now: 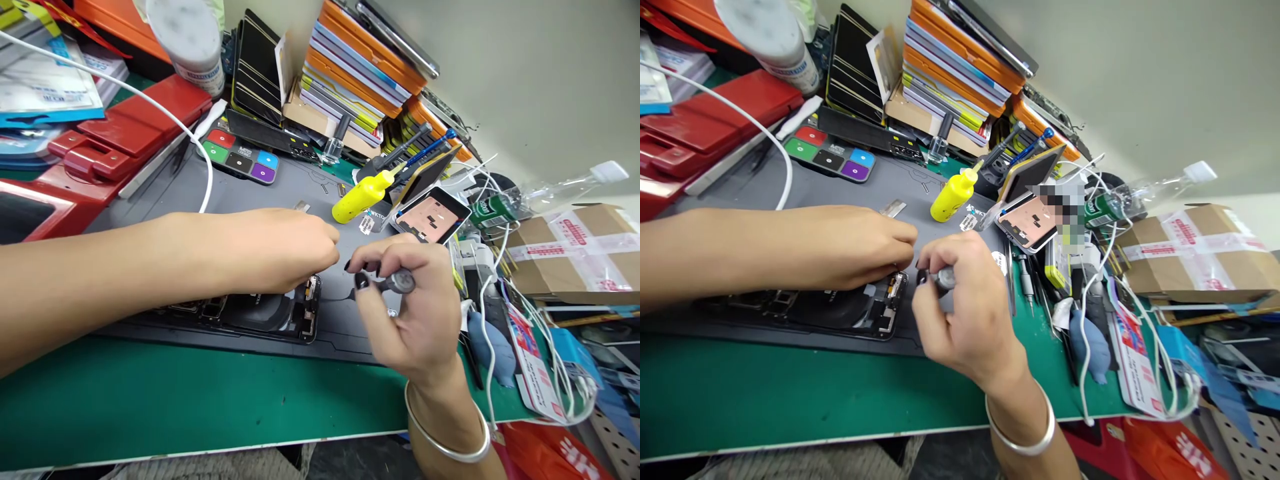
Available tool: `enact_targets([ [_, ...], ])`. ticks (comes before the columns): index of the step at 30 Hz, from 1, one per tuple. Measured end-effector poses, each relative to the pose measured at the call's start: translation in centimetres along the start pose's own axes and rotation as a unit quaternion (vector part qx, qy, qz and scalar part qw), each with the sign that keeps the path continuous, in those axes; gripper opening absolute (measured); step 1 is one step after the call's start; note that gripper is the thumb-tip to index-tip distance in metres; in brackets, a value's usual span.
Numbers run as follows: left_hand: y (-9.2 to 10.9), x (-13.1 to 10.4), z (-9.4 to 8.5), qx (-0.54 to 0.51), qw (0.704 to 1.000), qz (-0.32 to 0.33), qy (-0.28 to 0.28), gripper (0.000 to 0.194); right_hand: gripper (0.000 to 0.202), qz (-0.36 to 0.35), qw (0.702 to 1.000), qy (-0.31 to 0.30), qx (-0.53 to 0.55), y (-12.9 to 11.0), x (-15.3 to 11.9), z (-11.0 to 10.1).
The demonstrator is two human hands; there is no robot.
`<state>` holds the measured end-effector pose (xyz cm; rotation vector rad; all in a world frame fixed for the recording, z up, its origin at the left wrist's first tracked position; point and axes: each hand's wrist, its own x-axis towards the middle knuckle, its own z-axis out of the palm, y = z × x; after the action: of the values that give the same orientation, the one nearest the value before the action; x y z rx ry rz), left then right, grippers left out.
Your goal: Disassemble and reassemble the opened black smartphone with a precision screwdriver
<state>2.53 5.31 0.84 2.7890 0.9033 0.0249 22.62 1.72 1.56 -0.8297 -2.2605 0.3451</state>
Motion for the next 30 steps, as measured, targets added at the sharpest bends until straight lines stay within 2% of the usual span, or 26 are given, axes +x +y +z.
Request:
enact_targets([
  [4,0.1,-0.1,-0.2,-0.003,1.0,-0.009,-0.001,0.014,0.026,0.061,0.997,0.032,-0.022,0.1,0.0,-0.4],
  [7,0.2,-0.2,-0.2,-0.002,1.0,-0.006,0.003,0.015,0.036,0.113,0.989,0.065,0.063,-0.3,0.0,-0.4],
  [9,0.2,-0.2,-0.2,-0.007,1.0,-0.005,0.008,0.015,0.042,0.119,0.985,0.057,0.11,-0.7,0.0,-0.2],
  [13,0.3,-0.1,0.0,-0.014,1.0,-0.008,0.006,0.016,0.04,0.111,0.985,0.024,0.133,-1.0,0.0,0.1],
  [24,0.5,0.0,-0.3,-0.003,1.0,-0.018,-0.019,0.017,0.039,0.111,0.987,0.026,0.114,-0.8,0.0,0.1],
  [26,0.5,0.0,-0.3,-0.006,1.0,-0.018,-0.02,0.017,0.038,0.089,0.992,0.019,0.082,-0.7,0.0,0.0],
  [30,0.4,0.0,-0.2,-0.004,1.0,-0.009,-0.016,0.015,0.044,-0.009,0.999,-0.025,0.028,-0.5,0.0,-0.3],
])
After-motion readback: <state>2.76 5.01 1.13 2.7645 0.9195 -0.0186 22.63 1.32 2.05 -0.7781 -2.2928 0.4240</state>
